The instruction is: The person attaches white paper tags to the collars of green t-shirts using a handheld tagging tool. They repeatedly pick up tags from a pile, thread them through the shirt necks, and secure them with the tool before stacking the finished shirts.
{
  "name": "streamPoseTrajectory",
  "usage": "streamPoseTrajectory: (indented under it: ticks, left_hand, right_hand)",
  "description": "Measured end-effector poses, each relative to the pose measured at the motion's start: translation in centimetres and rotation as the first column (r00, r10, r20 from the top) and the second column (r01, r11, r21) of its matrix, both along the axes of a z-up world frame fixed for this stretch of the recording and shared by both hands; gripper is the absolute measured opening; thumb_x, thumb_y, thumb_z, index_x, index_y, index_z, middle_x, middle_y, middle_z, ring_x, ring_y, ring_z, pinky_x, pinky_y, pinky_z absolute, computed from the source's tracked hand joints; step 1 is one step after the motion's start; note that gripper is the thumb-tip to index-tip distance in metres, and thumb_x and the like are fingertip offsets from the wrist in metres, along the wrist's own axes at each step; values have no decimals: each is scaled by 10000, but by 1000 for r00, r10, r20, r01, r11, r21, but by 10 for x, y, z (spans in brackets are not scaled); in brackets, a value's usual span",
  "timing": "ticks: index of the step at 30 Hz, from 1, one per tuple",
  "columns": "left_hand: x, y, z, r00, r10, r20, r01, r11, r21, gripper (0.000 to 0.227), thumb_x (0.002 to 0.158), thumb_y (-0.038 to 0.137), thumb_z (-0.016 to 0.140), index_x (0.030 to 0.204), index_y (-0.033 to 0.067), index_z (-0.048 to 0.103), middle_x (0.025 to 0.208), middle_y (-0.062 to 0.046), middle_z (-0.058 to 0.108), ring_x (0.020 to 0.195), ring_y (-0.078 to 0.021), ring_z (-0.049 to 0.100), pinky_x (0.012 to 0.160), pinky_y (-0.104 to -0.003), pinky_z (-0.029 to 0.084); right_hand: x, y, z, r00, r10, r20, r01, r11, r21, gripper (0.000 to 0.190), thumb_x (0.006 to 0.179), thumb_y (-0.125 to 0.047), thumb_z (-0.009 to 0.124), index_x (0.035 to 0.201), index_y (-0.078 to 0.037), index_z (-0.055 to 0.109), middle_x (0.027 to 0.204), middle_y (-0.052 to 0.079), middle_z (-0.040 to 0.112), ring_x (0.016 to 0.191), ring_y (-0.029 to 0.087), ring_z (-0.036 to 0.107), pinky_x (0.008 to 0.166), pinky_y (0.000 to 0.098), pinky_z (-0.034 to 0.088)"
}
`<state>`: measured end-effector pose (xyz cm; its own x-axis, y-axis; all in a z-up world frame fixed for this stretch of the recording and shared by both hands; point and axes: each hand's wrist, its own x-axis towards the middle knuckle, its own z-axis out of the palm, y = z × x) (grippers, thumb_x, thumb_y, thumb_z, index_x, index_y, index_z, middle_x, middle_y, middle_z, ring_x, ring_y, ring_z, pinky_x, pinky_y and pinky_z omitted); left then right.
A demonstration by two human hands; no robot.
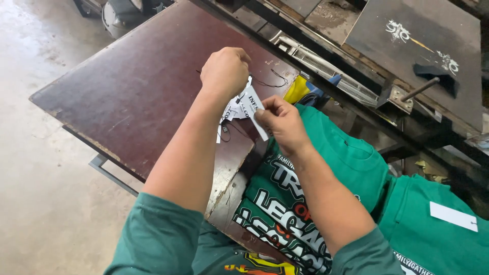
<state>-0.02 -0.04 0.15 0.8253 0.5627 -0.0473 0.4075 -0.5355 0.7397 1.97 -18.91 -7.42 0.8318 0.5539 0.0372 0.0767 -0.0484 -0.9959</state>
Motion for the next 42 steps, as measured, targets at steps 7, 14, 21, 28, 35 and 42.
streamPoseTrajectory:
  ticks: [7,14,21,28,35,42]
  left_hand:
    - [1,-1,5,879,12,477,268,815,-514,331,877,190,502,997,71,787,927,-58,771,843,-140,707,798,-259,579]
    - [-14,-11,11,851,-208,482,371,887,-273,499,730,105,581,1198,99,753,1050,-113,742,1046,-237,695,950,-389,522]
    - [1,-29,-1,818,-333,469,240,939,248,125,853,284,753,969,239,765,946,-1,641,1032,-267,639,865,-394,525]
    - [-12,-127,-18,593,-578,560,203,780,592,38,905,287,710,936,266,715,758,-2,547,786,-242,634,633,-405,531]
    - [-21,-212,-96,560,-783,271,751,618,232,416,877,44,550,1199,240,724,986,-64,716,993,-354,698,798,-500,573]
    - [-20,-216,-109,480,-851,214,865,500,45,531,823,24,519,1298,174,702,1153,-126,752,1175,-358,676,974,-507,549]
  right_hand:
    - [34,-2,43,952,110,-285,4,927,374,78,953,-90,699,1001,-75,638,809,84,722,626,161,678,554,283,558]
    - [37,-7,72,989,79,-128,-13,894,447,113,973,-63,709,1038,-8,634,629,69,586,472,184,639,428,259,503]
    - [21,-50,73,986,99,-132,-4,813,583,130,980,-57,683,1091,-31,622,690,116,619,573,212,657,510,278,514]
    - [-29,-136,29,969,-245,-31,226,829,511,112,952,-32,672,1045,-14,612,706,114,601,534,222,649,469,249,493]
    - [-91,-207,-37,832,-554,17,549,828,115,64,902,9,650,942,-23,688,592,81,542,456,123,556,371,216,365]
    - [-95,-223,-38,660,-533,529,682,720,-125,301,907,-131,761,1203,-93,719,1135,80,705,1080,267,696,862,373,575]
